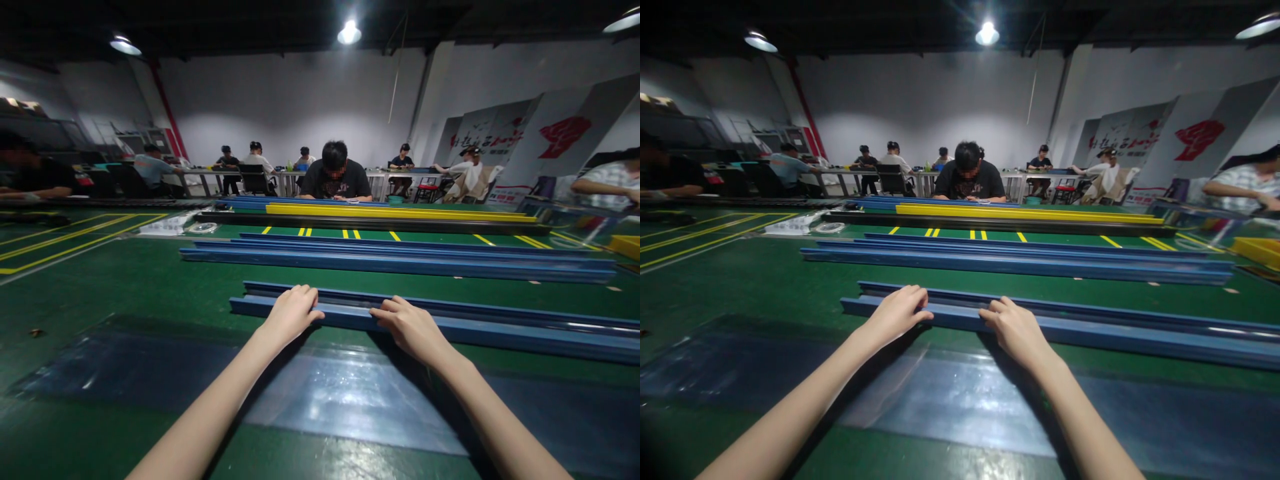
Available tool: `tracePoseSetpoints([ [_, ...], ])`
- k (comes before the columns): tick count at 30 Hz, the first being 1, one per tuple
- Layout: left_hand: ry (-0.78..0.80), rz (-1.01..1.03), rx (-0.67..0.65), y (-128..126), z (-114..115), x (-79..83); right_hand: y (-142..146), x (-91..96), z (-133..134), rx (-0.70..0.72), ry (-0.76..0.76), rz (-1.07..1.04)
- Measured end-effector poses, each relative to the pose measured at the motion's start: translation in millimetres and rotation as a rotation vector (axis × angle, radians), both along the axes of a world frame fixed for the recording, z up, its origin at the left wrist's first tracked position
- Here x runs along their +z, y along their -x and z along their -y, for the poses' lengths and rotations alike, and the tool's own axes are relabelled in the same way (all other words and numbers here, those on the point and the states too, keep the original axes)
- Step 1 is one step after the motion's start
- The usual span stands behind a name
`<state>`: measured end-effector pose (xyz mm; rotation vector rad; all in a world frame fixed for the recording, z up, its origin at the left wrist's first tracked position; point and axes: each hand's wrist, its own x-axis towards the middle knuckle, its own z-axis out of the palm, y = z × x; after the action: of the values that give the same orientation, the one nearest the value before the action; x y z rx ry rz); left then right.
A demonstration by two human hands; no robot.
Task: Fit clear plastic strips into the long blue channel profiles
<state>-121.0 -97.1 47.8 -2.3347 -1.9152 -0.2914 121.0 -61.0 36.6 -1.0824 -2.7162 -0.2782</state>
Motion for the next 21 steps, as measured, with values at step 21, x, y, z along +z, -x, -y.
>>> tracePoseSetpoints([
  [21,-0.038,0.029,-0.093,-21,5,-5.2,-42,6.7,-4,-0.162,0.081,0.111],
])
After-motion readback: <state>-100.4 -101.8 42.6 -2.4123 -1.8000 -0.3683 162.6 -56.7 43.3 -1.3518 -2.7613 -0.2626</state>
